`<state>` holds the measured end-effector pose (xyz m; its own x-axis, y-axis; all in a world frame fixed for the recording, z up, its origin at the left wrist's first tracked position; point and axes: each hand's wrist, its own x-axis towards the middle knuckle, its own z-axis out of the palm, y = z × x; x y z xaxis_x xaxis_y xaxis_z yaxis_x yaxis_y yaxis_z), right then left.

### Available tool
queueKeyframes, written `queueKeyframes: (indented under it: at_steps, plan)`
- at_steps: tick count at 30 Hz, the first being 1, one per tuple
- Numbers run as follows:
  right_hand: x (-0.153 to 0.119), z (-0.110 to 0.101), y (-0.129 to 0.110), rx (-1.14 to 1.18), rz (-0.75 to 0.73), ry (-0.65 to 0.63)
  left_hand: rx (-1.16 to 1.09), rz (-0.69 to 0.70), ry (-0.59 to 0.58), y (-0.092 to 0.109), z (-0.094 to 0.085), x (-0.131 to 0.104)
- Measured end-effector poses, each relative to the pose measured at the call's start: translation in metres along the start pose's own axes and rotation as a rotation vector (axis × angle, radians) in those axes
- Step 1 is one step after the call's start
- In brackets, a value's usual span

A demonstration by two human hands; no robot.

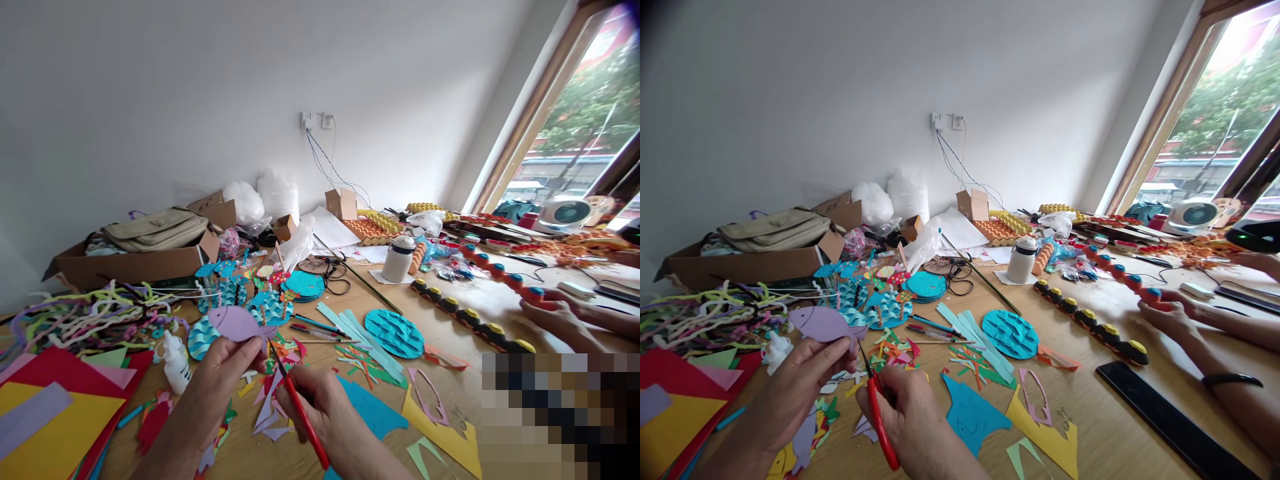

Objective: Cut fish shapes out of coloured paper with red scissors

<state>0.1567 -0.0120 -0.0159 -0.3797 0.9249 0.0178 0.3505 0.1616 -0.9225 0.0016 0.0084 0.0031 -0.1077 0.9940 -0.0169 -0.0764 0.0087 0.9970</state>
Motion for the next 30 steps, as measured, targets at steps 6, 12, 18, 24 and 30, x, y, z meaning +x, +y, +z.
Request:
queueKeyframes:
  at_steps: [6,12,18,24,30]
  plan:
    - [0.003,0.003,0.001,0.048,-0.001,0.011,-0.067,-0.003,0.060,-0.003,0.010,-0.002]
    - [0.004,0.002,0.002,0.083,0.011,0.007,-0.087,-0.027,0.079,-0.004,0.013,-0.004]
    - [0.005,0.004,0.013,0.041,-0.030,0.022,-0.126,-0.045,0.069,-0.004,0.013,-0.005]
    - [0.006,0.003,0.016,-0.013,-0.054,0.037,-0.163,-0.087,0.065,-0.010,0.012,-0.005]
    - [0.004,-0.007,0.008,-0.177,-0.053,0.011,-0.235,-0.062,0.011,0.002,-0.005,-0.002]
